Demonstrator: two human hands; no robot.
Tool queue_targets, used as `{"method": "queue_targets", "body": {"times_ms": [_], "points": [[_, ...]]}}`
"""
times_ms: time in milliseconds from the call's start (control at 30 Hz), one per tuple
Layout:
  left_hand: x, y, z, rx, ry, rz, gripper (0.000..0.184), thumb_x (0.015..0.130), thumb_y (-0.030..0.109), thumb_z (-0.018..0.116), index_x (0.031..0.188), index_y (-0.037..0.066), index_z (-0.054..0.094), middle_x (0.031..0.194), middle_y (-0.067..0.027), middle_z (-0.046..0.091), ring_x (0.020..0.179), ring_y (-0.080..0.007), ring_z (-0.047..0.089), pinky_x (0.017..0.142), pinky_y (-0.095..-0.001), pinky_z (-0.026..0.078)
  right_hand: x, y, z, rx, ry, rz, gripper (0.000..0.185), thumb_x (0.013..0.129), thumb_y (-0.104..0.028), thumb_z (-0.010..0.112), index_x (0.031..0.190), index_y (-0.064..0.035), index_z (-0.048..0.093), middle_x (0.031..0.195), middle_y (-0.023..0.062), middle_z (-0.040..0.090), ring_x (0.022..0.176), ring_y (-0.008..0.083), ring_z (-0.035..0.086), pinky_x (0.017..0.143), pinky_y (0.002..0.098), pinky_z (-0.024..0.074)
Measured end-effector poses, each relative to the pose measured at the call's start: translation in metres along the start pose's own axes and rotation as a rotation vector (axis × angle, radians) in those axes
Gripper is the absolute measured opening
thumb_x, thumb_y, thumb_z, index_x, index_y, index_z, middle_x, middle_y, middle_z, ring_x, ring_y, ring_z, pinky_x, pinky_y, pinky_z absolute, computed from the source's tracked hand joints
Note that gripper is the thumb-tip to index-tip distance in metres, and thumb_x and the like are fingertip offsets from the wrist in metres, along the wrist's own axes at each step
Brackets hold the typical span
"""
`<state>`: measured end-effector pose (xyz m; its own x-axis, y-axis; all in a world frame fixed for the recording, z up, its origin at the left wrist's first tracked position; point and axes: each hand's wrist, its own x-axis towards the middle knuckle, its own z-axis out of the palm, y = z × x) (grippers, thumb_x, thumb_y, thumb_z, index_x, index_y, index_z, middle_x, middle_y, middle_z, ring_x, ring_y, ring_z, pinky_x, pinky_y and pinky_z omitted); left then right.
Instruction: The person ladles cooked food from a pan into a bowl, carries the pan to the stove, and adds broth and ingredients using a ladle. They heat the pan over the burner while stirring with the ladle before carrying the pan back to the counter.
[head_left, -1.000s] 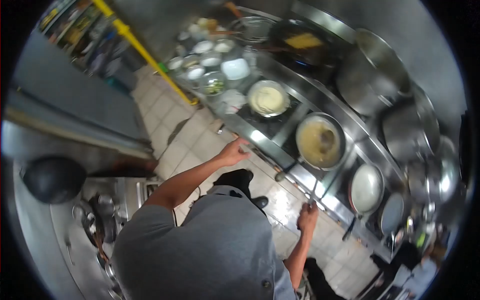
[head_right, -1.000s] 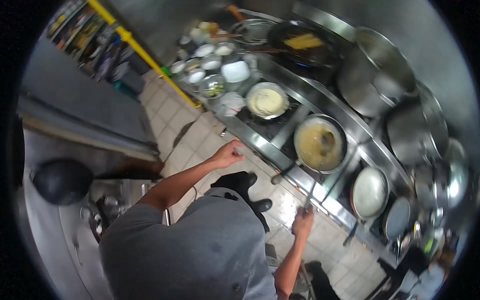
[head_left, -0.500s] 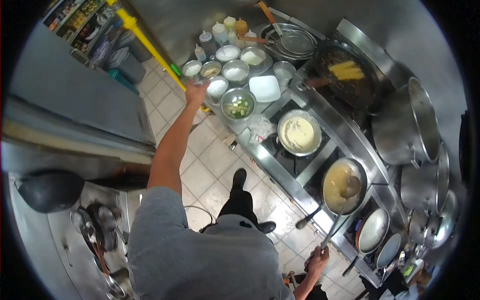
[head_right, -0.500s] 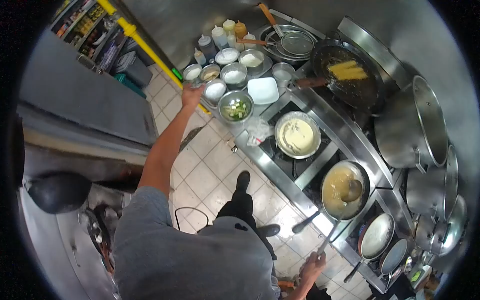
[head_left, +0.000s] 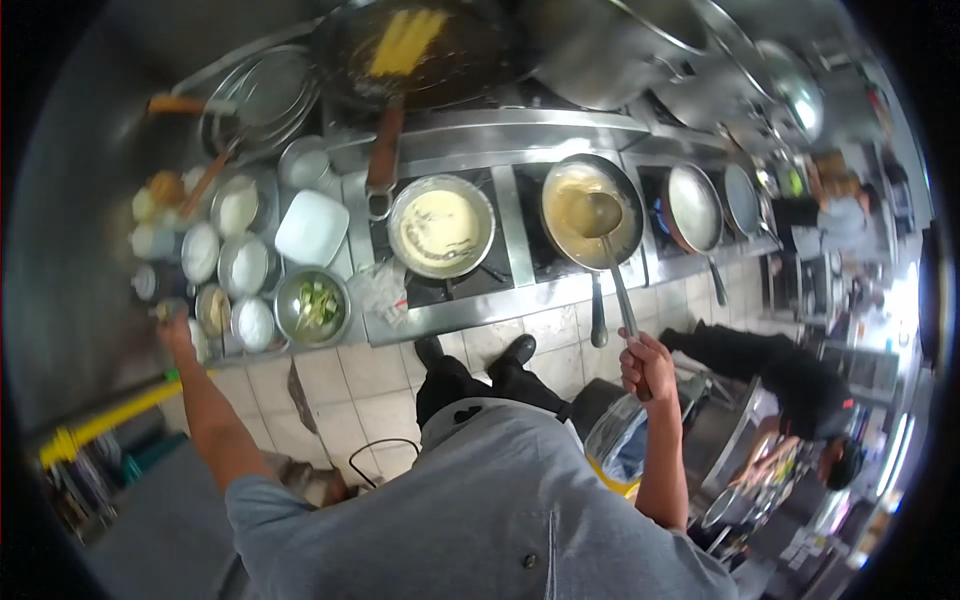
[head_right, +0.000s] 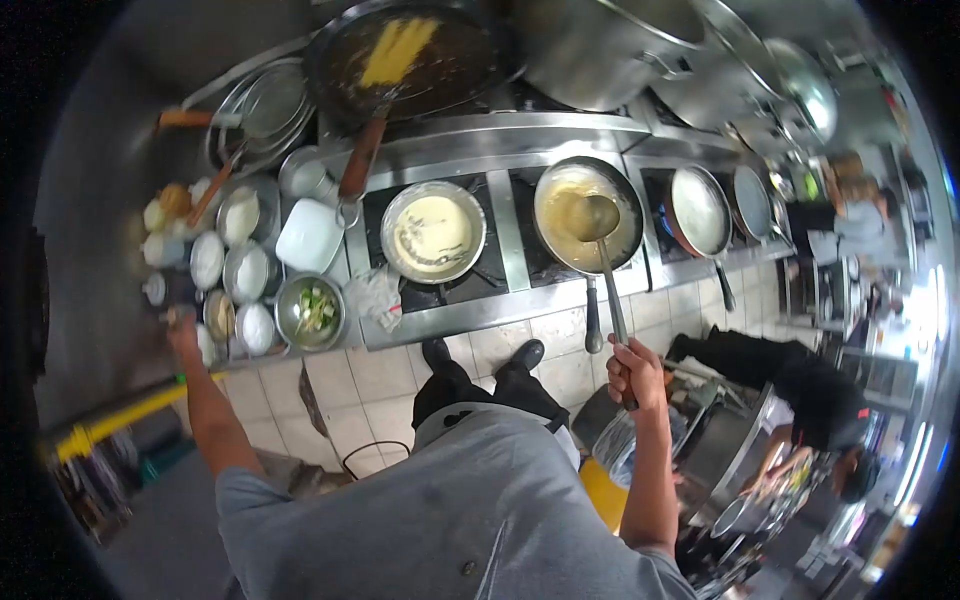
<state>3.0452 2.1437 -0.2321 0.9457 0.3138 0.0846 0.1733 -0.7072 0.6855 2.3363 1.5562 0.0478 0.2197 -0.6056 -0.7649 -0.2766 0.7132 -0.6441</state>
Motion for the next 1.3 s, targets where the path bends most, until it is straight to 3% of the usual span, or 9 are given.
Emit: {"method": "queue_targets", "body": {"times_ms": [133,300,600,733,767,833,1033,1267,1300], "points": [[-0.008,0.035,-0.016,-0.004,-0.092,-0.129,0.082,0.066,0.03,0.094,0.129,-0.008,0.058,0.131,-0.0222,0.063,0.116,-0.0326,0.062,0.103,-0.0446,0.048,-0.015,-0.001,0.001,-0.607,0.255,-0.226,0.029,0.092,-0.019,0.064,0.107,0.0052,0.061,0.064,0.0055,0.057,0.045,0.0135,0.052,0.04,0.031,0.0391],[0.007,0.02,0.0,0.037,-0.007,-0.091,0.089,0.067,0.038,0.093,0.136,-0.005,0.056,0.131,-0.0216,0.064,0.114,-0.0365,0.064,0.101,-0.0455,0.05,0.034,0.055,-0.032,-0.939,0.417,-0.561,0.045,0.091,-0.019,0.065,0.127,0.0083,0.059,0.066,0.0103,0.062,0.055,0.0147,0.06,0.047,0.0333,0.0445],[-0.084,0.115,-0.068,0.011,0.297,0.129,0.065,0.08,0.042,0.085,0.121,-0.002,0.06,0.117,-0.0216,0.068,0.105,-0.0385,0.067,0.093,-0.0486,0.052,0.052,0.08,0.022,0.411,-0.088,-0.071,0.024,0.1,-0.017,0.055,0.122,-0.0076,0.055,0.071,-0.0002,0.049,0.047,0.0094,0.041,0.041,0.0258,0.0347],[-0.148,0.146,-0.096,0.086,0.409,0.56,0.058,0.088,0.035,0.081,0.123,-0.004,0.057,0.123,-0.0246,0.063,0.112,-0.0391,0.062,0.099,-0.0477,0.049,0.045,0.075,0.011,0.666,-0.293,-0.022,0.023,0.099,-0.017,0.058,0.12,-0.0068,0.055,0.074,0.001,0.052,0.048,0.009,0.042,0.042,0.0256,0.0352],[-0.166,0.149,-0.096,0.083,0.404,0.581,0.058,0.088,0.035,0.081,0.123,-0.004,0.057,0.123,-0.0246,0.063,0.112,-0.0391,0.062,0.099,-0.0477,0.049,0.04,0.068,0.005,0.419,-0.187,-0.058,0.021,0.097,-0.016,0.06,0.115,-0.0059,0.057,0.073,0.0013,0.053,0.048,0.0093,0.043,0.042,0.0257,0.0358],[-0.22,0.16,-0.098,-0.152,0.174,0.626,0.057,0.094,0.029,0.076,0.131,-0.005,0.049,0.132,-0.0258,0.057,0.12,-0.0379,0.058,0.104,-0.0467,0.045,0.029,0.054,-0.016,-0.032,-0.033,-0.134,0.012,0.094,-0.014,0.063,0.099,-0.0034,0.06,0.069,0.0016,0.055,0.05,0.0097,0.048,0.042,0.0266,0.0375],[-0.41,0.246,-0.057,-0.649,-0.721,0.569,0.041,0.104,0.017,0.057,0.138,-0.001,0.041,0.13,-0.0219,0.059,0.122,-0.0301,0.058,0.107,-0.0446,0.044,0.037,0.045,-0.106,-0.85,0.183,-0.567,0.04,0.086,-0.021,0.066,0.121,-0.0011,0.065,0.084,0.0223,0.07,0.077,0.0377,0.07,0.074,0.0469,0.0537],[-0.579,0.384,0.038,-0.344,-1.487,0.188,0.043,0.103,0.019,0.06,0.139,0.0,0.046,0.114,-0.0105,0.064,0.107,-0.0225,0.063,0.098,-0.0386,0.049,0.059,0.018,-0.181,-0.767,0.002,-0.469,0.039,0.087,-0.019,0.068,0.12,0.0018,0.064,0.09,0.0265,0.071,0.088,0.0422,0.07,0.08,0.0478,0.0529],[-0.595,0.403,0.059,-0.195,-1.48,0.49,0.049,0.102,0.026,0.062,0.14,-0.001,0.045,0.117,-0.0114,0.064,0.107,-0.0234,0.063,0.098,-0.0386,0.049,0.065,0.016,-0.192,-0.777,-0.029,-0.464,0.039,0.087,-0.019,0.068,0.12,0.0018,0.064,0.09,0.0265,0.071,0.088,0.0422,0.07,0.08,0.0478,0.0529]]}}
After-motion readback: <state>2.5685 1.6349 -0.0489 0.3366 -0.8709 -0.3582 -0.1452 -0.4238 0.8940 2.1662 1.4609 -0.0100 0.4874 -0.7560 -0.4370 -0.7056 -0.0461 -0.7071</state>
